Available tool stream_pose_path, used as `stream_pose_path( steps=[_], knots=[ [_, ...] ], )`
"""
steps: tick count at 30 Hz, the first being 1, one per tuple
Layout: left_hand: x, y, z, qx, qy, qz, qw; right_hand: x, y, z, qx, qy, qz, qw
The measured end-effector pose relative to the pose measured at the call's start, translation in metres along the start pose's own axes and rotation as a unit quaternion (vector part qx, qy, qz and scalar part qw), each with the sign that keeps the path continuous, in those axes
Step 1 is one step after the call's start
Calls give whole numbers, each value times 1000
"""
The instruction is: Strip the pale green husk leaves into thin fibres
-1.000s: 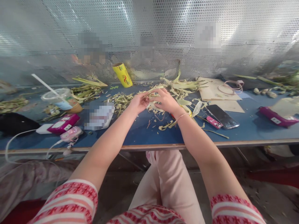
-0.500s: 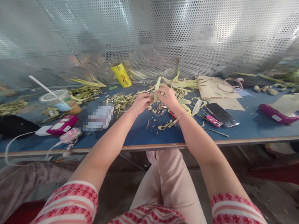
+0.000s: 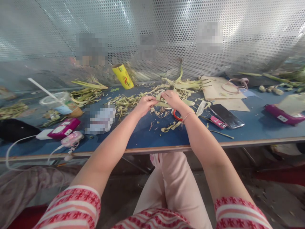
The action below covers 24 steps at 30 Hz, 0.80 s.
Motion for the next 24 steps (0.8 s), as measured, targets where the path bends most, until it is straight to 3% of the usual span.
stream_pose_path(
  steps=[8, 12, 16, 20, 24],
  knots=[
    [5, -10, 6, -61, 7, -26, 998, -3, -9, -3, -67, 45, 32, 996],
    [2, -7, -3, -160, -25, -55, 985, -7, -14, -1, -109, -26, -18, 994],
    [1, -7, -7, -230, -39, -60, 971, -11, -16, 1, -201, -73, -95, 972],
    [1, -8, -5, -218, -53, -79, 971, -11, -14, -1, -224, -72, -152, 960],
    [-1, -5, -5, -164, -64, -77, 981, -7, -9, -5, -213, -85, -153, 961]
  ],
)
Point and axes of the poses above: each hand's wrist, its own x-axis towards the middle knuckle, its own y-axis out of the palm, z = x × y, the point moved 2 cm from there along x, towards the middle knuckle, and after that the axes turned 14 degrees about z, right-handed, at the moved point
